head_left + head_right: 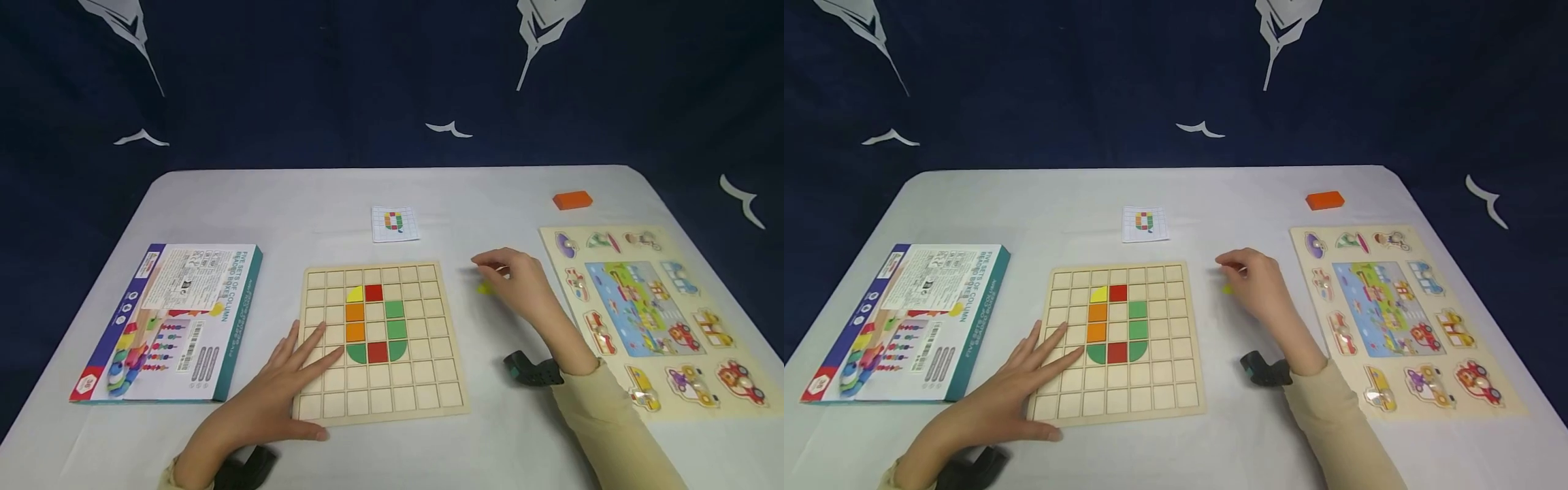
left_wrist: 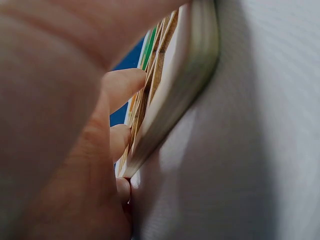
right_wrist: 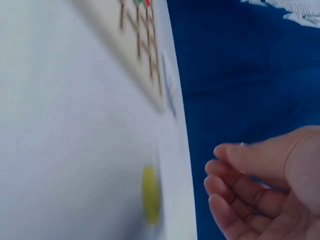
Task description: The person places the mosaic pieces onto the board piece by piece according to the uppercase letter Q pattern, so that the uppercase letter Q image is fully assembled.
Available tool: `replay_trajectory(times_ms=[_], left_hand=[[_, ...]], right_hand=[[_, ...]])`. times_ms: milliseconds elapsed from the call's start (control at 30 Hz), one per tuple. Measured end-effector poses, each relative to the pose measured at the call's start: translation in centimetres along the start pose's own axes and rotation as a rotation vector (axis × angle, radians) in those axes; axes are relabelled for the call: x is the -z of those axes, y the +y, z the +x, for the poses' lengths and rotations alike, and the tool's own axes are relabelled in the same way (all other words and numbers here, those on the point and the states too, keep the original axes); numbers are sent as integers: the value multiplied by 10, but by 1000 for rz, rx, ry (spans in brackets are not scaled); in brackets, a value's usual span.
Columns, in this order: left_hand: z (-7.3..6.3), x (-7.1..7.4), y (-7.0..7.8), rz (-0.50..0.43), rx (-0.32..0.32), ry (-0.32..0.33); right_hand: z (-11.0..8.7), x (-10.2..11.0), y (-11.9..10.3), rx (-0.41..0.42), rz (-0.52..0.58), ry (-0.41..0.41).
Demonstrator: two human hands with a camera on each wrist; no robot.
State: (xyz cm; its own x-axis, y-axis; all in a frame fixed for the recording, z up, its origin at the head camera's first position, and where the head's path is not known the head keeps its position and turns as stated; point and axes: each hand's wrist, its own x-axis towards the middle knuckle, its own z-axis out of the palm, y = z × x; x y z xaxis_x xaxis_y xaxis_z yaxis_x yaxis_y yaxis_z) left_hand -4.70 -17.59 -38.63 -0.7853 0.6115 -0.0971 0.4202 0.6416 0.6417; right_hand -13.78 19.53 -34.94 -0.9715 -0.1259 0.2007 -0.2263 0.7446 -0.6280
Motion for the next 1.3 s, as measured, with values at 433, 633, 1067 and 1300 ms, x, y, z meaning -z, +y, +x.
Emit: replay_trajectory(times_ms=[433, 633, 1067, 1300], left_hand=[[-1, -2, -2, -11, -6, 13], [-1, -1, -2, -13, -7, 13], [-1, -1, -1, -3, -7, 8], [-1, -1, -1, 6, -7, 0]], right_hand=[[-14, -3, 21, -152, -81, -70], [-16, -12, 24, -118, -87, -12], [-13, -18, 23, -93, -59, -60], [-13, -19, 24, 10, -18, -47]])
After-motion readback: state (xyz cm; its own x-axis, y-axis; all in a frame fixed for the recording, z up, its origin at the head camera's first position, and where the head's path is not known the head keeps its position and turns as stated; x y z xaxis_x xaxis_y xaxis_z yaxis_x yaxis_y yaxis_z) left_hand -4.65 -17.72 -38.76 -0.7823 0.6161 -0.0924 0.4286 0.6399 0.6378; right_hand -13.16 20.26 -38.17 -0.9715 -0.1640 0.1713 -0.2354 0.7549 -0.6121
